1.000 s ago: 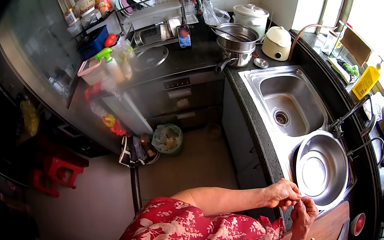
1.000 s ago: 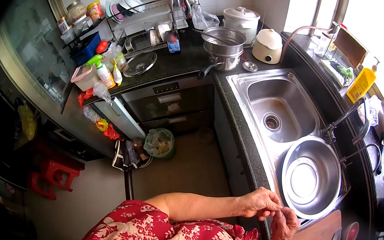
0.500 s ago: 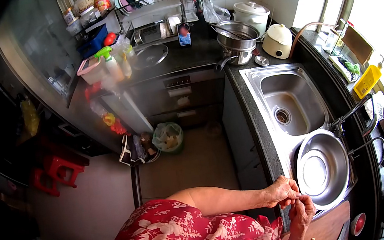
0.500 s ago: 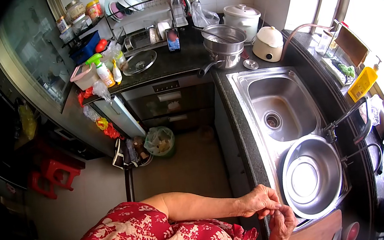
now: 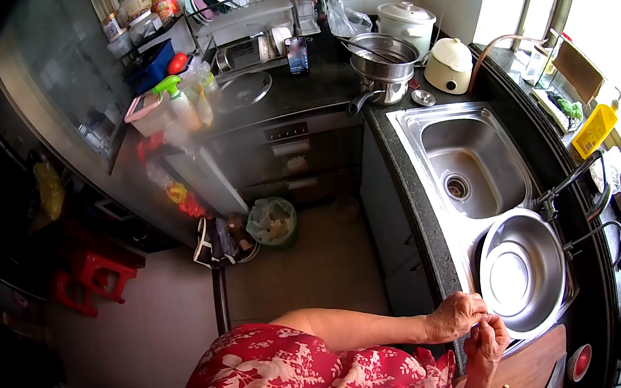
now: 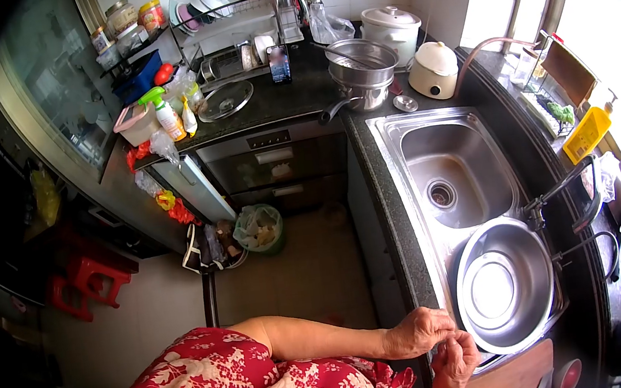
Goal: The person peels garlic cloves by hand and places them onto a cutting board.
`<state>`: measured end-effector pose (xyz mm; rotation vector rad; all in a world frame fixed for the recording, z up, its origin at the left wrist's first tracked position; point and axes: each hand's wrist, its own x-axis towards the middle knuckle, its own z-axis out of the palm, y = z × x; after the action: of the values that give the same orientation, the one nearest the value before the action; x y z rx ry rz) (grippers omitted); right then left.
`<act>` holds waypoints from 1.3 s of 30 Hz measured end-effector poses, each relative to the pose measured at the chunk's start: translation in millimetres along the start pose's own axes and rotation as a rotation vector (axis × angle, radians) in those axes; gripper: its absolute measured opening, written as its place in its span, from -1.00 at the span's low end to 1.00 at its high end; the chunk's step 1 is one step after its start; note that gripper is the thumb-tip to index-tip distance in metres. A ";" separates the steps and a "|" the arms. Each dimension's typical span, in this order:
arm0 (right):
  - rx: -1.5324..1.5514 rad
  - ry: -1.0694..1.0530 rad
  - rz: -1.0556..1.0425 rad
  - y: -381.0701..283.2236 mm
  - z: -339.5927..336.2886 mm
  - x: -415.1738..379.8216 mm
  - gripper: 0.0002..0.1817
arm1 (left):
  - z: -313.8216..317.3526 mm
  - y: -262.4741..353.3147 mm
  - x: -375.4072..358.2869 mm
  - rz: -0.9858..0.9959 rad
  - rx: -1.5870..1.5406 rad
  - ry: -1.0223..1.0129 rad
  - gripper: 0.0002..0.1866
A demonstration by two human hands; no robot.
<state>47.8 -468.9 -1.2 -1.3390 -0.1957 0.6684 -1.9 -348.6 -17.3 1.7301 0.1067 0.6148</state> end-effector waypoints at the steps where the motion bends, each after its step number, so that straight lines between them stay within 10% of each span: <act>1: -0.029 0.008 -0.023 0.7 -0.7 0.6 -0.88 | -1.1 -0.1 -0.2 0.013 0.003 -0.011 -0.87; 7: -0.127 0.017 -0.075 -2.7 2.2 -0.1 -0.87 | -10.4 12.4 6.4 -0.365 -0.297 -0.160 -0.88; 39: -0.481 -0.094 -0.270 5.7 -13.1 3.7 -0.87 | -15.5 8.3 5.2 -0.610 -0.609 -0.156 -0.89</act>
<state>55.3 -477.3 -10.6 -1.7005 -0.6327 0.4693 -6.6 -335.1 -6.0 1.0635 0.2915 0.0402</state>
